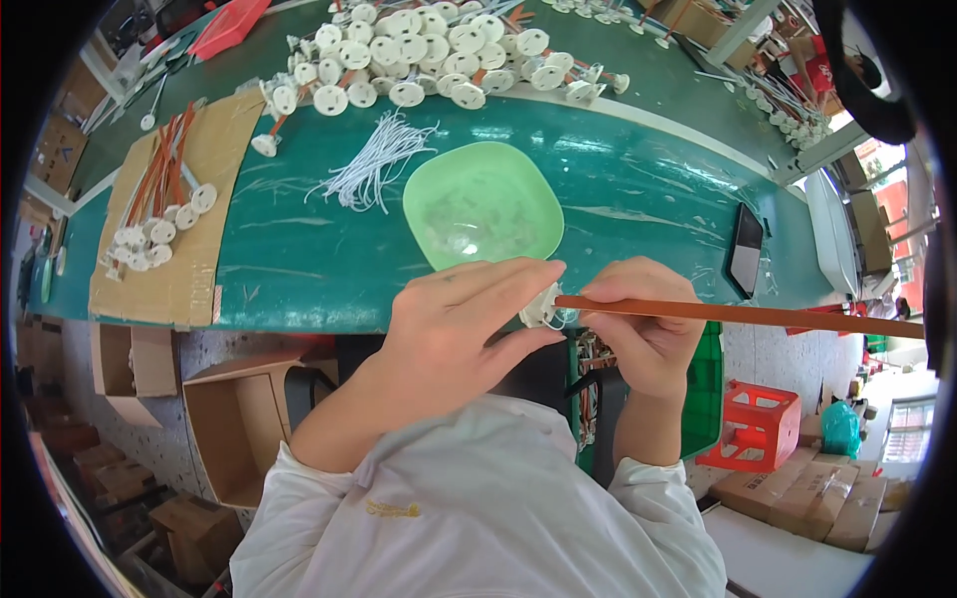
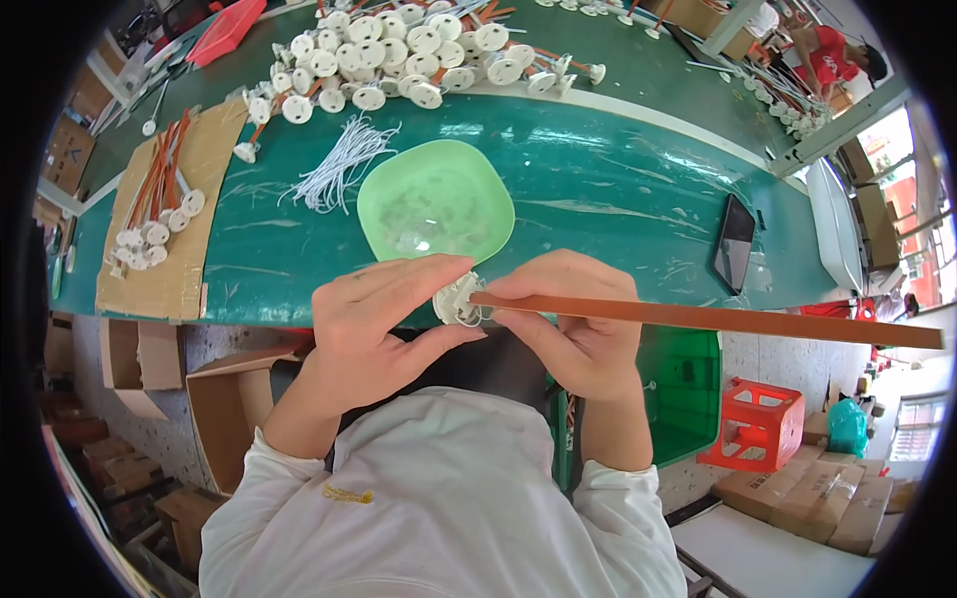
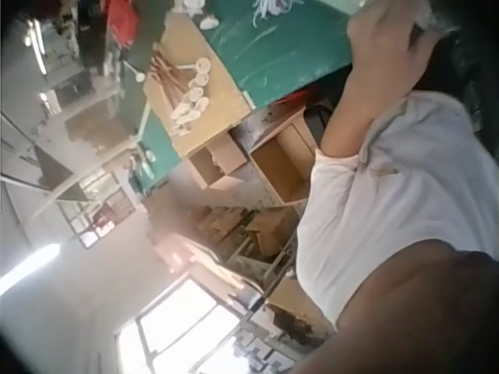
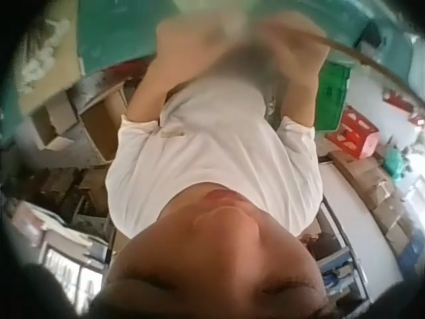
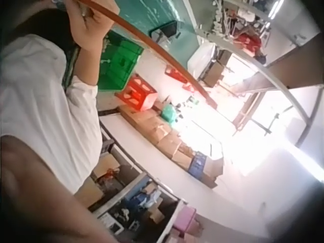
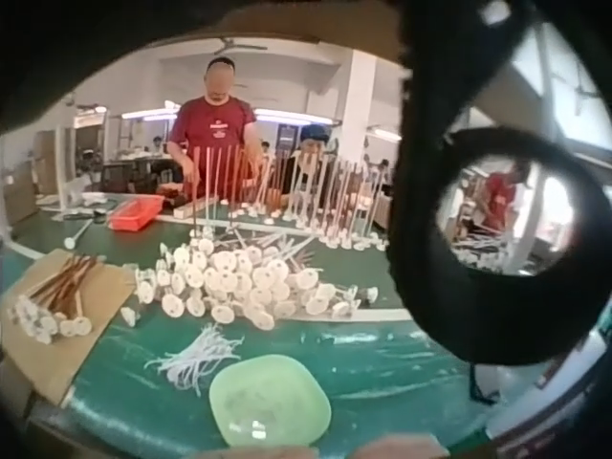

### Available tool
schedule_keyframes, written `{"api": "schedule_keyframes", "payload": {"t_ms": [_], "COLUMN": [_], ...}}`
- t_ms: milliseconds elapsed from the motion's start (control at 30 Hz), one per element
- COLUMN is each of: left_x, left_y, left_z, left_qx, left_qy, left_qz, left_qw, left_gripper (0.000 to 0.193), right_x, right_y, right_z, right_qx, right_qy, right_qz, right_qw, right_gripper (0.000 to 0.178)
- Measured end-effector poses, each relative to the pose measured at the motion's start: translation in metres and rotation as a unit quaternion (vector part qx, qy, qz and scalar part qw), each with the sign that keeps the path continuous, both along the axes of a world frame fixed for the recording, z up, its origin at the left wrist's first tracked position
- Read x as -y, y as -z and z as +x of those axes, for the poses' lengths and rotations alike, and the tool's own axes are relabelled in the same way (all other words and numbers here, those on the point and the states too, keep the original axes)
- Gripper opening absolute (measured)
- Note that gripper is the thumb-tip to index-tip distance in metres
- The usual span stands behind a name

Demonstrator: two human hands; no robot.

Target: Assembling LED light strips onto white plastic bases and managing wiring at a workstation.

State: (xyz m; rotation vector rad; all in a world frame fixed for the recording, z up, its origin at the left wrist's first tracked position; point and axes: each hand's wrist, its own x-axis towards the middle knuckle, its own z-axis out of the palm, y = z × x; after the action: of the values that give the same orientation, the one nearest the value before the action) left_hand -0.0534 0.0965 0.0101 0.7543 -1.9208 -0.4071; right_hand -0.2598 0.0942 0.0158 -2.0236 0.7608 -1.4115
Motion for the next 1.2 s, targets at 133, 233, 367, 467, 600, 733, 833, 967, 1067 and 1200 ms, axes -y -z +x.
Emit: {"api": "schedule_keyframes", "payload": {"t_ms": [133, 233, 367, 467, 600, 733, 833, 967, 1067, 1200], "left_x": [0.010, 0.016, 0.025, 0.030, 0.034, 0.038, 0.037, 0.022, 0.011, 0.009], "left_y": [0.003, 0.002, -0.003, -0.001, -0.002, 0.000, 0.005, 0.029, 0.052, 0.064], "left_z": [-0.005, -0.006, -0.005, -0.004, 0.000, 0.003, 0.006, 0.045, 0.063, 0.063], "left_qx": [-0.031, -0.041, -0.039, -0.043, -0.041, -0.011, -0.014, 0.060, 0.109, 0.150], "left_qy": [0.033, 0.047, 0.049, 0.051, 0.063, 0.088, 0.088, -0.176, -0.280, -0.293], "left_qz": [0.042, 0.060, 0.057, 0.053, 0.058, 0.080, 0.111, -0.042, -0.060, -0.099], "left_qw": [0.998, 0.996, 0.996, 0.996, 0.995, 0.993, 0.990, 0.982, 0.952, 0.939], "left_gripper": [0.048, 0.048, 0.048, 0.048, 0.048, 0.058, 0.063, 0.045, 0.038, 0.034], "right_x": [0.006, 0.011, 0.022, 0.029, 0.033, 0.043, 0.055, 0.134, 0.225, 0.326], "right_y": [-0.017, -0.021, -0.023, -0.024, -0.032, -0.039, -0.038, -0.039, -0.029, 0.015], "right_z": [0.000, 0.000, -0.002, -0.001, 0.000, -0.002, -0.023, -0.096, -0.164, -0.260], "right_qx": [-0.064, -0.071, -0.076, -0.076, -0.117, -0.163, -0.138, -0.093, -0.121, -0.184], "right_qy": [0.024, 0.007, -0.005, -0.014, -0.007, -0.039, 0.001, 0.269, 0.400, 0.508], "right_qz": [-0.035, -0.019, -0.023, -0.028, -0.015, -0.004, 0.050, 0.108, 0.126, 0.080], "right_qw": [0.997, 0.997, 0.997, 0.997, 0.993, 0.986, 0.989, 0.953, 0.900, 0.838], "right_gripper": [0.019, 0.019, 0.017, 0.017, 0.018, 0.014, 0.011, 0.012, 0.020, 0.020]}}
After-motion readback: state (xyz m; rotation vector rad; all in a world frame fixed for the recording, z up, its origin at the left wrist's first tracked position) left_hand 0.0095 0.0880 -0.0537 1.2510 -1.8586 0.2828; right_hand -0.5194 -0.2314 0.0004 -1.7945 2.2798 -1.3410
